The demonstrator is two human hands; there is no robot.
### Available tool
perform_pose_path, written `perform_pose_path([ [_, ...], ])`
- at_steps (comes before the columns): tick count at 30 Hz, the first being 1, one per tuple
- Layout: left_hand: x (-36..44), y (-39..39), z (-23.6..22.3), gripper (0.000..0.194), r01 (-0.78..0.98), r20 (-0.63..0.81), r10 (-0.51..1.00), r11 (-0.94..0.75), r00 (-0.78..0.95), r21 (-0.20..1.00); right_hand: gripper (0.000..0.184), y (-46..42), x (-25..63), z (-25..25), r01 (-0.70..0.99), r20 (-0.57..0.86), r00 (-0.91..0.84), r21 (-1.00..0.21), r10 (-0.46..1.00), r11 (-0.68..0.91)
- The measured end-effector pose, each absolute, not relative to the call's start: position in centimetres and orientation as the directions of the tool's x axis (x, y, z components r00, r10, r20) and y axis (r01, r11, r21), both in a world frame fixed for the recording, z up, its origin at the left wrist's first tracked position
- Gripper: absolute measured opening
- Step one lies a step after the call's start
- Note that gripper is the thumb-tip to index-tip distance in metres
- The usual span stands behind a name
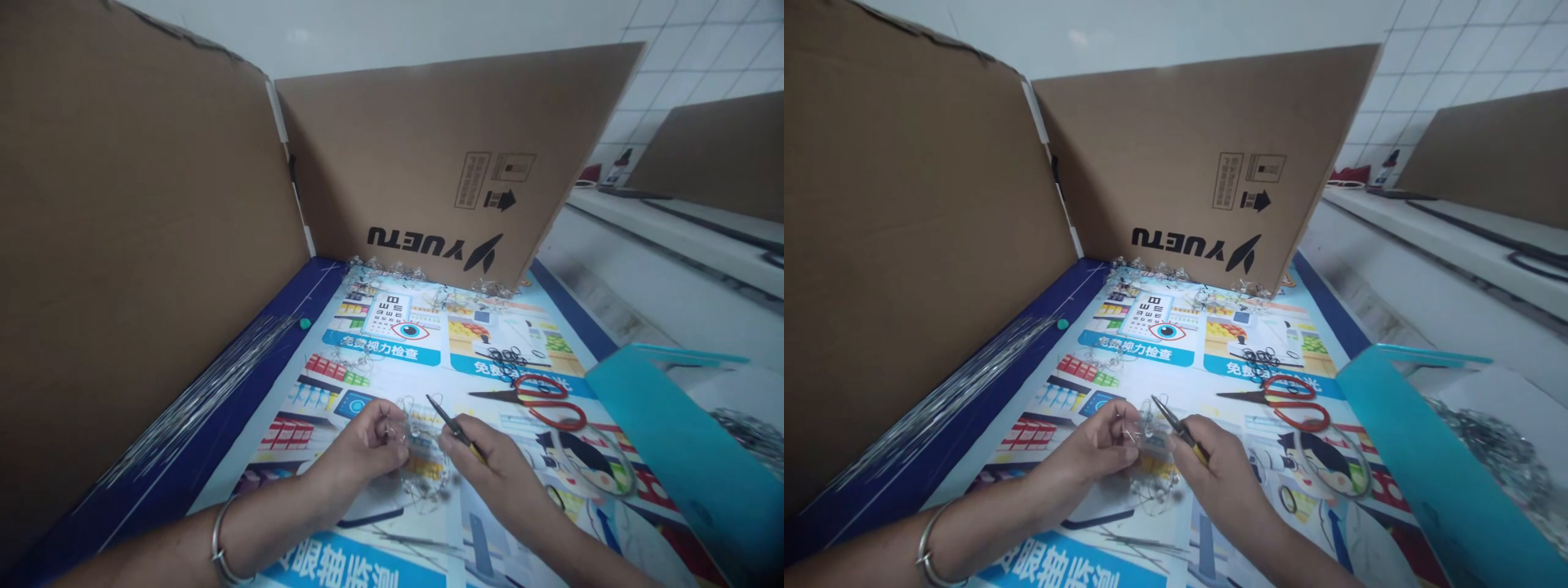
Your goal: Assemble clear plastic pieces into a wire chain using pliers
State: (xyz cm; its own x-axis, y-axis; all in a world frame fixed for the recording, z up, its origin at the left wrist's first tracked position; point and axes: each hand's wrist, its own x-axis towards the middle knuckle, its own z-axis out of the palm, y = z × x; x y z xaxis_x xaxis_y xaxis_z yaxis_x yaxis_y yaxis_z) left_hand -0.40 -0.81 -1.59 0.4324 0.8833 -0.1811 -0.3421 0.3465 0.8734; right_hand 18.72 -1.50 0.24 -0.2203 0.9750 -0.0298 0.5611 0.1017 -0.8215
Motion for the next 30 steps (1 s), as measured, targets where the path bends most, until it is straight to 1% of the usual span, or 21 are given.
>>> perform_pose_path([
  [3, -0.5, -0.8, -1.5, 0.032, -0.319, -0.163, 0.873, 0.334, 0.459, 0.887, 0.026, -1.3, 19.0, 0.3, 0.536, -0.061, -0.184, -0.843, 0.981, 0.048],
  [8, -0.5, -0.7, -1.1, 0.029, -0.290, -0.165, 0.857, 0.338, 0.489, 0.895, 0.027, -0.7, 19.3, -0.1, 0.477, -0.050, -0.172, -0.878, 0.984, 0.039],
  [15, -0.6, -0.9, -1.0, 0.025, -0.293, -0.151, 0.846, 0.337, 0.511, 0.895, 0.026, -0.2, 19.6, -1.0, 0.517, -0.041, -0.146, -0.855, 0.988, 0.041],
  [23, -0.8, -1.1, -1.3, 0.025, -0.269, -0.193, 0.868, 0.342, 0.457, 0.900, 0.028, -0.2, 19.8, -1.0, 0.495, -0.049, -0.135, -0.868, 0.990, 0.024],
  [30, -0.8, -1.1, -1.4, 0.029, -0.288, -0.197, 0.887, 0.334, 0.417, 0.897, 0.028, -1.2, 19.7, 1.2, 0.507, -0.031, -0.134, -0.861, 0.991, 0.041],
])
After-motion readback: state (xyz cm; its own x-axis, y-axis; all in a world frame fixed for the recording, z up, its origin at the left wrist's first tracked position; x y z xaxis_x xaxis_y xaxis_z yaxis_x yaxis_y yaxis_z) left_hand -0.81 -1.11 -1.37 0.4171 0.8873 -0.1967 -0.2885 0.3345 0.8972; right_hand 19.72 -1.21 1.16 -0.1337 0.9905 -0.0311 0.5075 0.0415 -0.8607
